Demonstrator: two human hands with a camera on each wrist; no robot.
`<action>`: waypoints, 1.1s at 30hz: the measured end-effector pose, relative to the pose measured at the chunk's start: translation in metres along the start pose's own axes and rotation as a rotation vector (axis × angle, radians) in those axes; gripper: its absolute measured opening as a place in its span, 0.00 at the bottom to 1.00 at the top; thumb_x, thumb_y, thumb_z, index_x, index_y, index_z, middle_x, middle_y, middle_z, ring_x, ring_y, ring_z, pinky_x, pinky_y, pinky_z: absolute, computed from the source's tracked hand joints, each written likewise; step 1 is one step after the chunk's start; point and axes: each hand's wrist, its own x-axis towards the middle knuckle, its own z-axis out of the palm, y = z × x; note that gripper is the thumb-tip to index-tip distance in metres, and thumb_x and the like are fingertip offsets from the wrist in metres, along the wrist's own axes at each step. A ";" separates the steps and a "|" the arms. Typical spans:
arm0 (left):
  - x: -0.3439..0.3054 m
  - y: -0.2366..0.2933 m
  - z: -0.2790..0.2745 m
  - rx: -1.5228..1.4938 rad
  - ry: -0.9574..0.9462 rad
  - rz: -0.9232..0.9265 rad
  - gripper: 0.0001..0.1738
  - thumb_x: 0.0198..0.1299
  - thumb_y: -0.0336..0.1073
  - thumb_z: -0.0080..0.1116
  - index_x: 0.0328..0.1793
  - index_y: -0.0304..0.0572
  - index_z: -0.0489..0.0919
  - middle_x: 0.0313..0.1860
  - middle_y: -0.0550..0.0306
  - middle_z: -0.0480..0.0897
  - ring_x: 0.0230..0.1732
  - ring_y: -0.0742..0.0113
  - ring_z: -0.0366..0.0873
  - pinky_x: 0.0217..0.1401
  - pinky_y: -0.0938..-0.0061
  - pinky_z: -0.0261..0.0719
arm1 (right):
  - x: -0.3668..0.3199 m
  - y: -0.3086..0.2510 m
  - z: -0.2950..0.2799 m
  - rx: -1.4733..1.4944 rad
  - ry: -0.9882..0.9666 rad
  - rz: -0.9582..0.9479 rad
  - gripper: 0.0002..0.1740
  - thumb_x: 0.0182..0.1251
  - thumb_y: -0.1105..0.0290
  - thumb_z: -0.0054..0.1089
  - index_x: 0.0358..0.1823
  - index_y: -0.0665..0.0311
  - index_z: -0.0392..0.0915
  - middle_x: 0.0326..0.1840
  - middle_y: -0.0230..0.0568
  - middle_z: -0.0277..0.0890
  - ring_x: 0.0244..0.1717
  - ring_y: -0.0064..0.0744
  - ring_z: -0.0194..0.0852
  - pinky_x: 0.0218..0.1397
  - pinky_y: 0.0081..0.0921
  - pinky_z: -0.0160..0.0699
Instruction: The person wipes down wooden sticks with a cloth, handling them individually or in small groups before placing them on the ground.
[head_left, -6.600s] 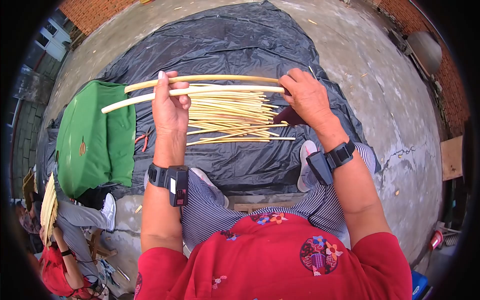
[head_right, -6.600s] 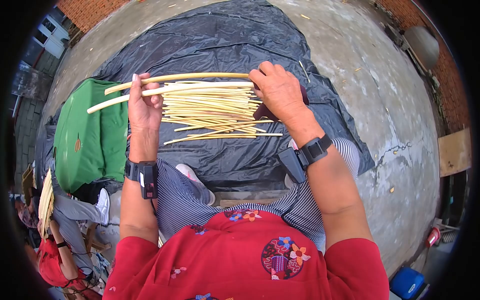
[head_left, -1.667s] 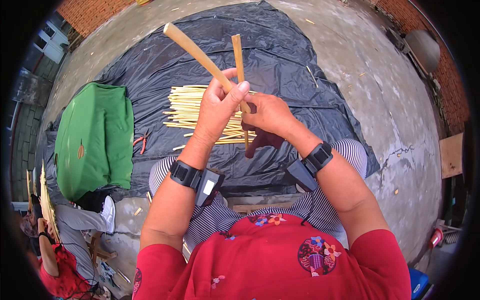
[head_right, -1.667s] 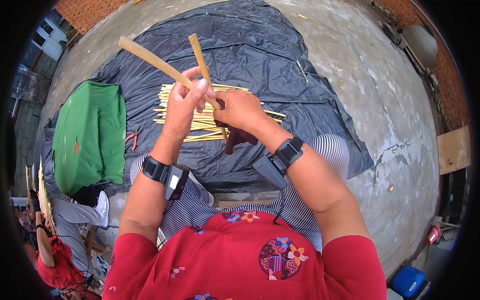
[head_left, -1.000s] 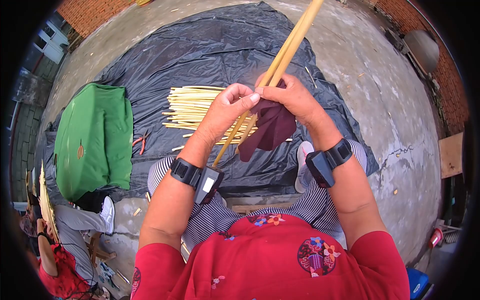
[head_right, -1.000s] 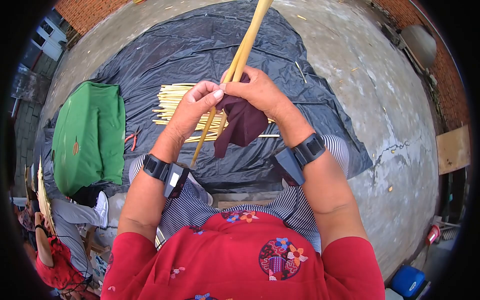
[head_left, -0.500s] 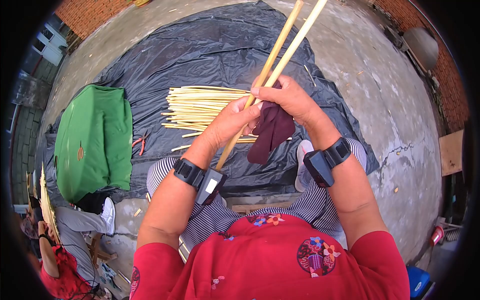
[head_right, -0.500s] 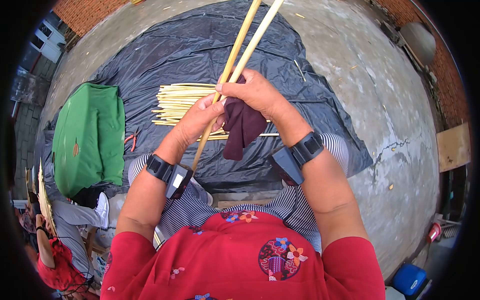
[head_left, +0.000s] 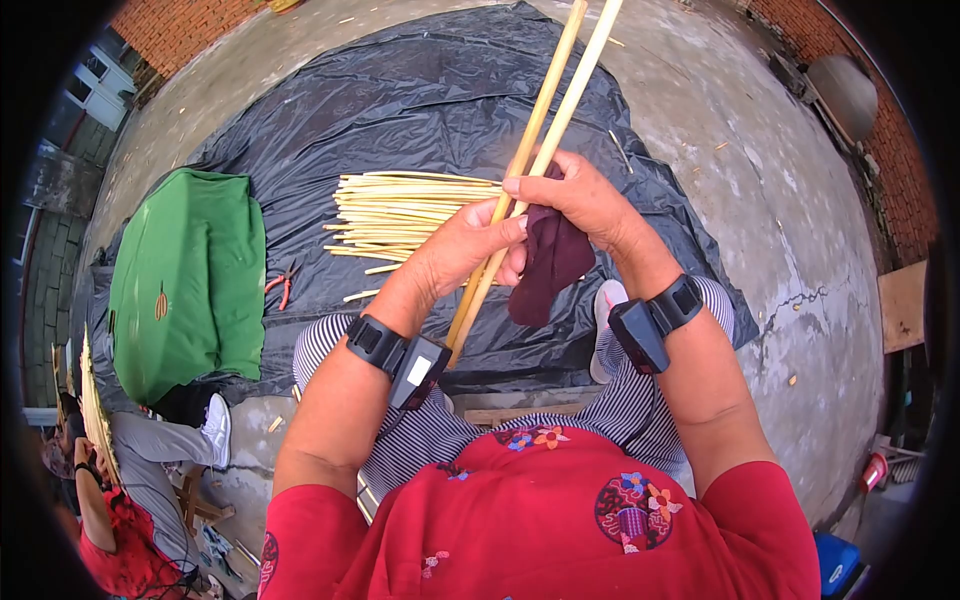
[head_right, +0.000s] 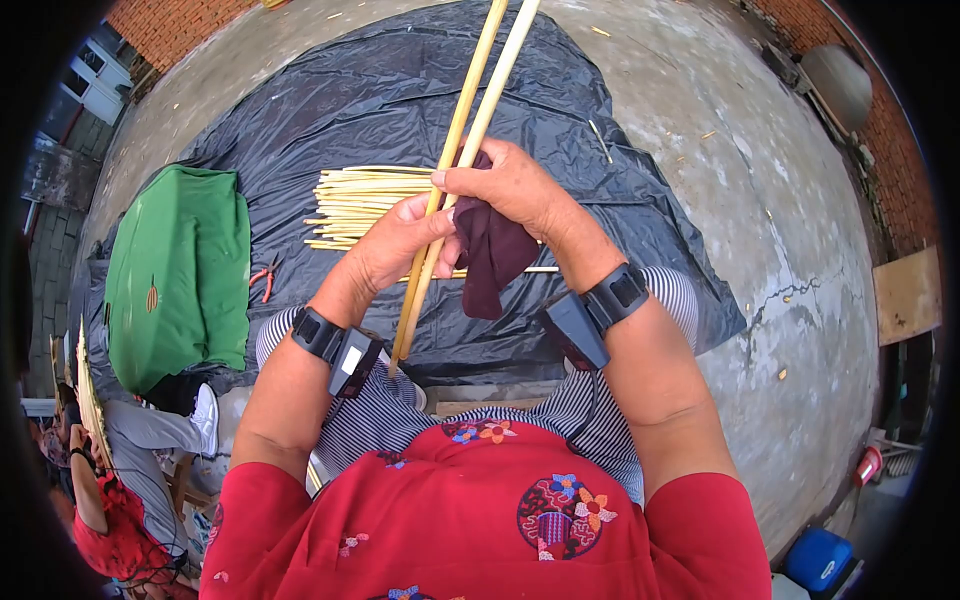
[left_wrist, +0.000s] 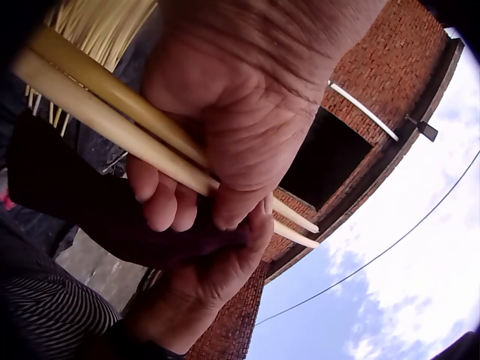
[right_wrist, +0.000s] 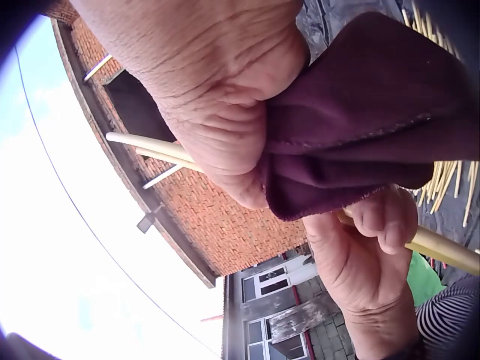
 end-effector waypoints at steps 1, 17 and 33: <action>0.001 -0.001 -0.001 0.000 -0.022 0.021 0.15 0.64 0.46 0.57 0.46 0.43 0.74 0.22 0.65 0.75 0.19 0.77 0.71 0.22 0.84 0.69 | 0.000 0.000 0.001 -0.003 0.000 0.008 0.17 0.57 0.64 0.67 0.43 0.68 0.77 0.35 0.35 0.78 0.35 0.20 0.75 0.39 0.17 0.75; 0.004 0.001 0.005 -0.031 0.168 0.059 0.12 0.66 0.45 0.56 0.40 0.47 0.72 0.19 0.69 0.68 0.15 0.86 0.58 0.15 0.88 0.52 | 0.003 0.002 0.004 -0.022 0.100 -0.152 0.24 0.58 0.61 0.69 0.49 0.68 0.73 0.39 0.37 0.77 0.38 0.21 0.77 0.41 0.19 0.77; -0.003 0.022 -0.005 -0.188 0.462 0.285 0.09 0.59 0.34 0.62 0.38 0.45 0.71 0.16 0.68 0.69 0.12 0.82 0.60 0.14 0.86 0.57 | 0.001 0.000 0.000 -0.160 -0.050 0.017 0.26 0.54 0.64 0.73 0.51 0.65 0.72 0.42 0.35 0.77 0.43 0.23 0.74 0.46 0.20 0.74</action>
